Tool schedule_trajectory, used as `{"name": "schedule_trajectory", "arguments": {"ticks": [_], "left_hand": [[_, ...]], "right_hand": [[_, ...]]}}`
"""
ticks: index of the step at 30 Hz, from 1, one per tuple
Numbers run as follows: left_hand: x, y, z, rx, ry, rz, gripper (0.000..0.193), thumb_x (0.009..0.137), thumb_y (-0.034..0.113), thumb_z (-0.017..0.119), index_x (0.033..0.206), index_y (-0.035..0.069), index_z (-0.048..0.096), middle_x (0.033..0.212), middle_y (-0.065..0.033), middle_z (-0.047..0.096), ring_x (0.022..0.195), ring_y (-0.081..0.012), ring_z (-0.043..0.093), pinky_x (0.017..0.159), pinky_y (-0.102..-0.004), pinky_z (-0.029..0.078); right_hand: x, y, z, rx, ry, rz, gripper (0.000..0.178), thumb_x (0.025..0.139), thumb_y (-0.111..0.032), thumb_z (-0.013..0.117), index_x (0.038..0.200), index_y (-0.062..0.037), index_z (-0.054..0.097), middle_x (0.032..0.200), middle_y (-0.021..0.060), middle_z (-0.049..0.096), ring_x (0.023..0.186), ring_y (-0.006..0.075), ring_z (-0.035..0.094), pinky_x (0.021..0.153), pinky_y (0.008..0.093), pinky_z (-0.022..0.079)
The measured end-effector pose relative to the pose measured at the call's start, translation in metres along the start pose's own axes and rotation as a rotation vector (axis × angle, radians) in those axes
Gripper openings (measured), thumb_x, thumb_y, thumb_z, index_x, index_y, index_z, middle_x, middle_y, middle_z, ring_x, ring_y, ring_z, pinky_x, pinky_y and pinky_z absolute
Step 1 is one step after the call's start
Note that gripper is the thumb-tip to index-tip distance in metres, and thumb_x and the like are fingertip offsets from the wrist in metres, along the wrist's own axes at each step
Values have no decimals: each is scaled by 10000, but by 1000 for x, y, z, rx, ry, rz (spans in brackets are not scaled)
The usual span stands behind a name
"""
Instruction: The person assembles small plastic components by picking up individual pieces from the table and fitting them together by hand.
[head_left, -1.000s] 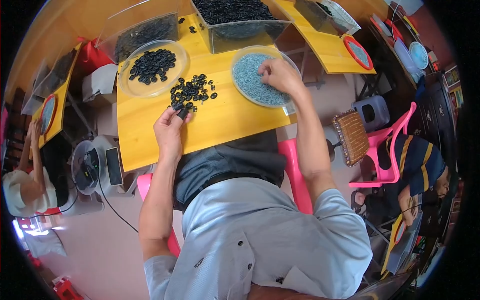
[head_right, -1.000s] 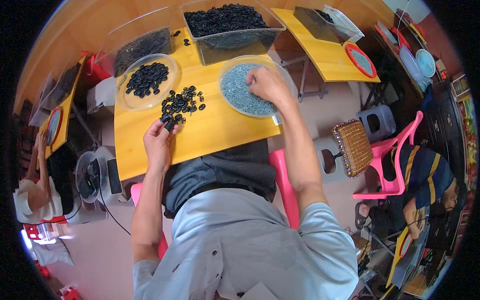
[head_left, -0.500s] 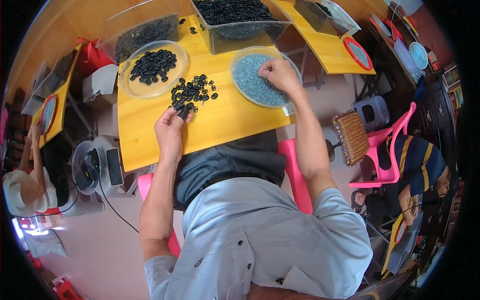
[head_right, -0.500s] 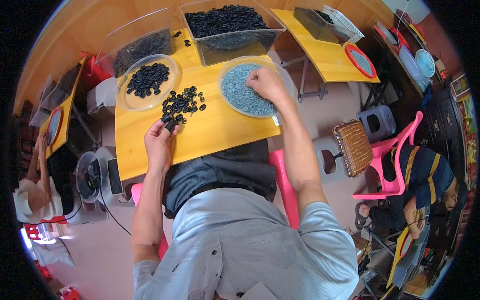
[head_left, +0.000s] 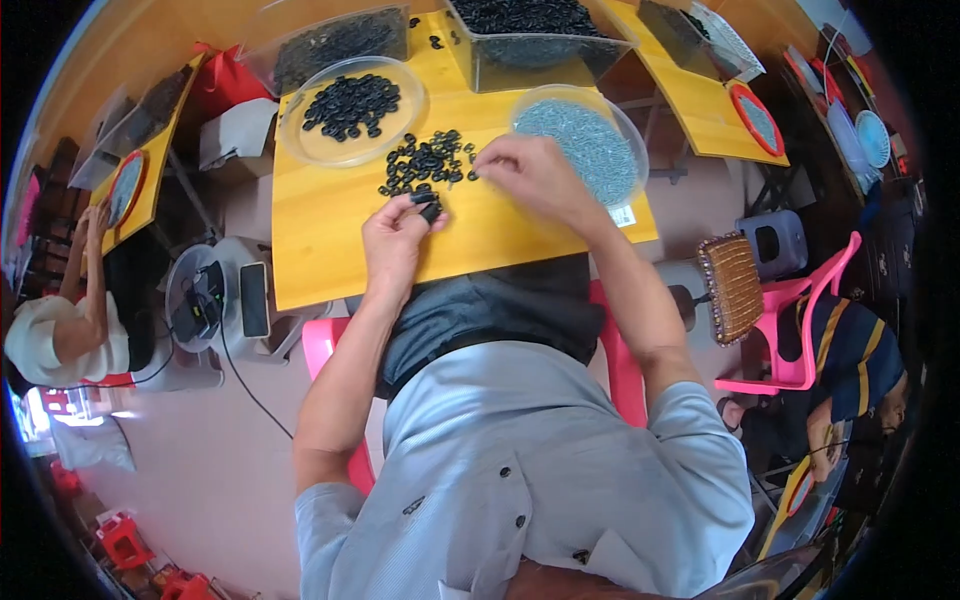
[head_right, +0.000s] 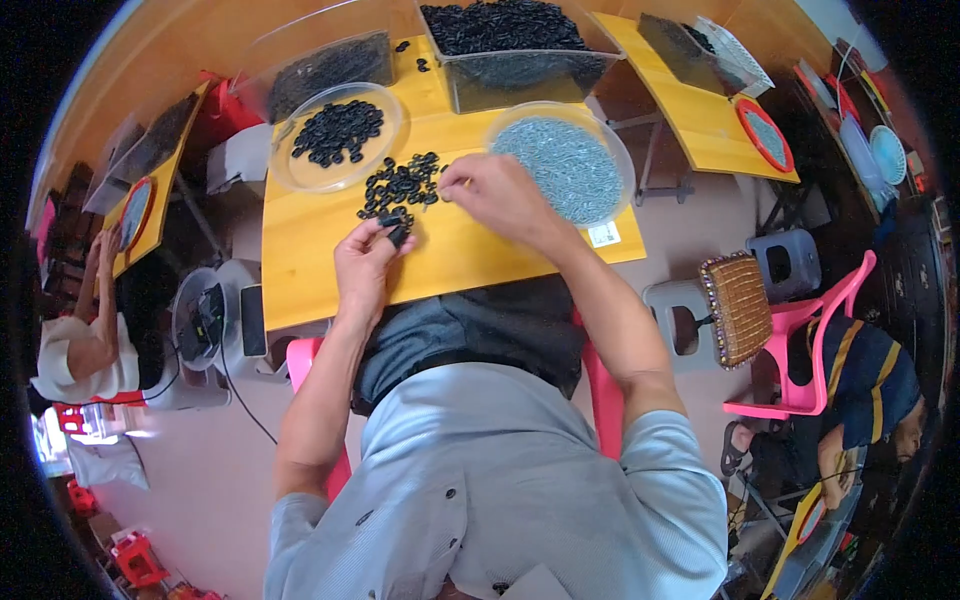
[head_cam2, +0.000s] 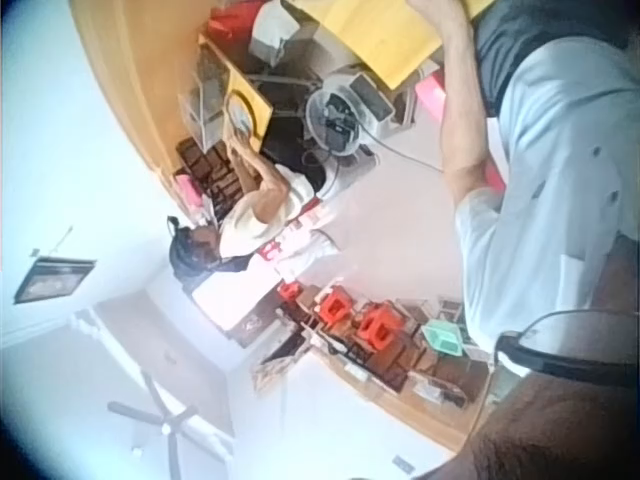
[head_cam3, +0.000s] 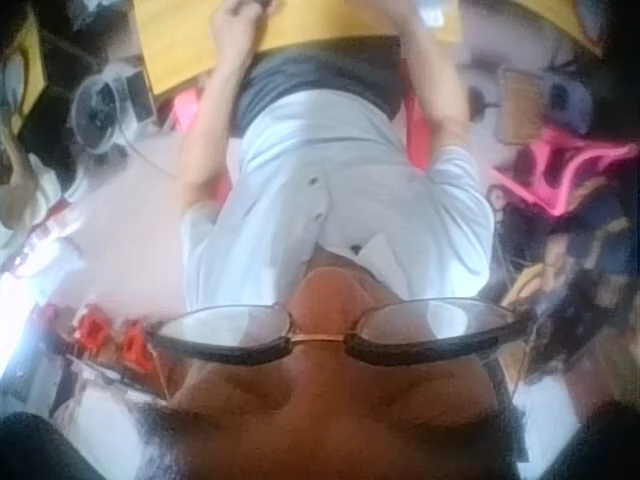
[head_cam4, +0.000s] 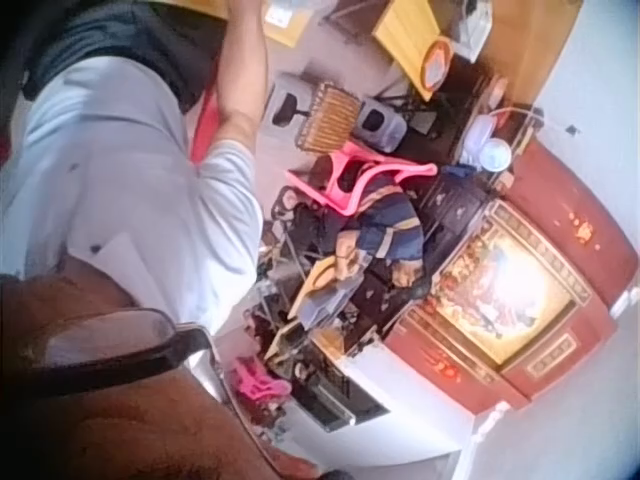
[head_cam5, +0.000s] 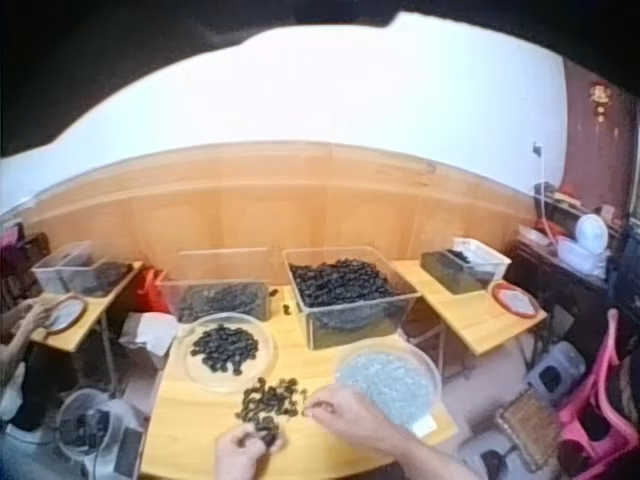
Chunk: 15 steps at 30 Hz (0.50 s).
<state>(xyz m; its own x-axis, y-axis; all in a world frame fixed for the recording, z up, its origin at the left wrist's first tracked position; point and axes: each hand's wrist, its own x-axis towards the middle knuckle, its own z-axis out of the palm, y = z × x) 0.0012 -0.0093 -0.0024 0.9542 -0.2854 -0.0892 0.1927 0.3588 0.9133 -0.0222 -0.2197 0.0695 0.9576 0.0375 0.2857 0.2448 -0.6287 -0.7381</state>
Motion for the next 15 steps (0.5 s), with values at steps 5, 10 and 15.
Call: {"name": "schedule_trajectory", "arguments": {"ticks": [5,10,15], "left_hand": [[2,-6,-4,-8,-21,1,186,840,-97,548,989,-45,647,897,-97,680,818,-173,683,776,-250,528],[2,-5,-7,7,-48,10,179,839,-92,568,994,-41,644,911,-97,688,812,-161,688,778,-246,530],[2,-5,-5,-1,-45,8,173,846,-86,577,999,-40,645,906,-100,692,813,-163,690,774,-245,534]], "right_hand": [[-5,-5,32,-123,-100,-122,125,826,-131,641,874,-26,687,786,121,659,692,240,634,637,336,488],[-6,-5,39,-137,-122,-120,123,822,-137,643,868,-33,690,785,129,658,701,255,640,644,349,494],[-7,-4,39,-118,-114,-74,127,817,-134,637,854,-26,691,783,136,662,721,267,656,654,357,500]]}}
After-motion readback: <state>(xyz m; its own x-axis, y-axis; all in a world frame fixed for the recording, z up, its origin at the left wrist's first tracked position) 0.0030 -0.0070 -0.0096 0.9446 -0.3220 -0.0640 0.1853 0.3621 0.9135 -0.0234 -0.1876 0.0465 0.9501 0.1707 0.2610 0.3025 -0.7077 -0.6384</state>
